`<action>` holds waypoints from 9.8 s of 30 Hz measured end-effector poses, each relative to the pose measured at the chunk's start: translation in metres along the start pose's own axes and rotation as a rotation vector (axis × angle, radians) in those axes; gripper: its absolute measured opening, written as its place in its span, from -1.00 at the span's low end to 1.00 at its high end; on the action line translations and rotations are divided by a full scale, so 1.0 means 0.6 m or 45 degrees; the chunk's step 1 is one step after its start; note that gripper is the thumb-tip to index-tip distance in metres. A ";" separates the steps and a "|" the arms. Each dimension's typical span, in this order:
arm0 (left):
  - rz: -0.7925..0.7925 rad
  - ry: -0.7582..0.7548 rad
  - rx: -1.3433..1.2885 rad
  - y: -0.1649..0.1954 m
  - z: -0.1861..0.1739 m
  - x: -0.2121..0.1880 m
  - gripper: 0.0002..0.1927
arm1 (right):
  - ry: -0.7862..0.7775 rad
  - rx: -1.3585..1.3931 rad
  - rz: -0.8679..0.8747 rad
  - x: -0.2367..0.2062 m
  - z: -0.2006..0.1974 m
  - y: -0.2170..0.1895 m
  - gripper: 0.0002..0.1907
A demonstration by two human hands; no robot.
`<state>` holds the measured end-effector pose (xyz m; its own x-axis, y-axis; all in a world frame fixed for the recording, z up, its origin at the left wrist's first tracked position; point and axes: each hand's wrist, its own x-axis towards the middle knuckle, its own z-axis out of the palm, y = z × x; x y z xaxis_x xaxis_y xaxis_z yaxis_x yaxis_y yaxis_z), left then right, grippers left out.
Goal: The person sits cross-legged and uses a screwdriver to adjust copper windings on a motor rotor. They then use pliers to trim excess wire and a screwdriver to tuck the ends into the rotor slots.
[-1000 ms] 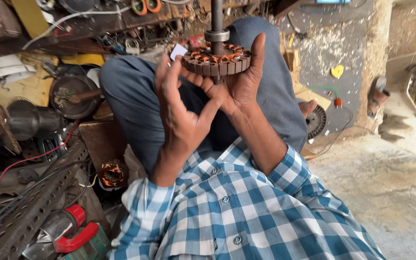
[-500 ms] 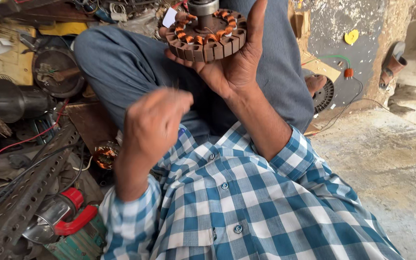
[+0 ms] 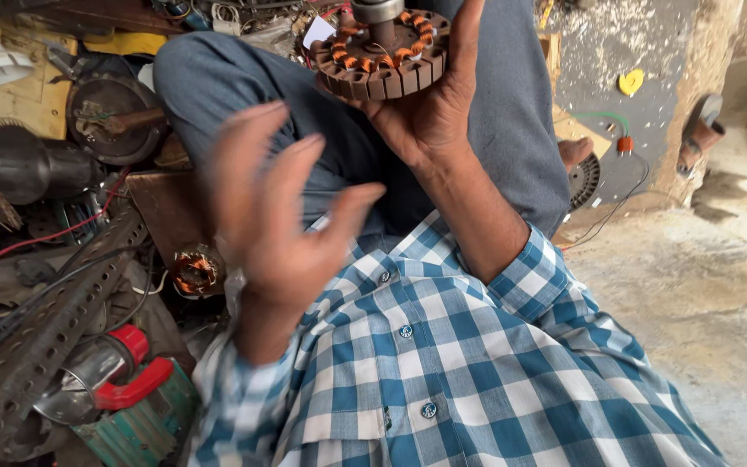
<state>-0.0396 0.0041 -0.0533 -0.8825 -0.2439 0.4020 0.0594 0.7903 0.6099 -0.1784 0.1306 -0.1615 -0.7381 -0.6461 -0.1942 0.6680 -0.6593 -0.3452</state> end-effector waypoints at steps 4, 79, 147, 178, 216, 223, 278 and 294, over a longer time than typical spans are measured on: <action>-0.112 -0.087 0.028 -0.029 0.086 0.020 -0.33 | 0.000 0.016 -0.033 -0.002 -0.001 0.005 -0.12; -0.113 -0.578 0.044 0.011 -0.026 0.024 -0.76 | 0.051 -0.100 -0.127 0.003 -0.049 0.026 -0.23; 0.169 -0.292 0.033 -0.016 0.031 0.088 -0.57 | -0.012 0.247 0.179 -0.031 -0.015 0.008 -0.17; -0.813 -0.339 -0.705 0.037 -0.050 0.110 -0.67 | -0.199 -1.621 -0.668 -0.050 0.075 -0.075 -0.65; -0.129 -0.169 0.159 0.078 0.002 0.124 -0.81 | -0.120 -0.265 0.187 -0.071 0.028 -0.037 -0.58; -0.094 -0.212 0.379 0.115 -0.003 0.130 -0.82 | -0.186 -0.107 0.231 -0.077 0.023 -0.021 -0.57; -0.589 -1.179 0.342 -0.016 -0.048 -0.166 -0.69 | 0.275 0.277 0.279 -0.055 0.011 -0.031 -0.71; -0.522 -0.910 0.423 -0.050 -0.032 -0.230 -0.81 | 0.247 0.319 0.289 -0.062 0.013 -0.034 -0.68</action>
<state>0.0894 0.0035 -0.1141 -0.8915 -0.2226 -0.3947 -0.3659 0.8673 0.3375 -0.1640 0.1650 -0.1397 -0.5572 -0.7174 -0.4182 0.8011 -0.5970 -0.0433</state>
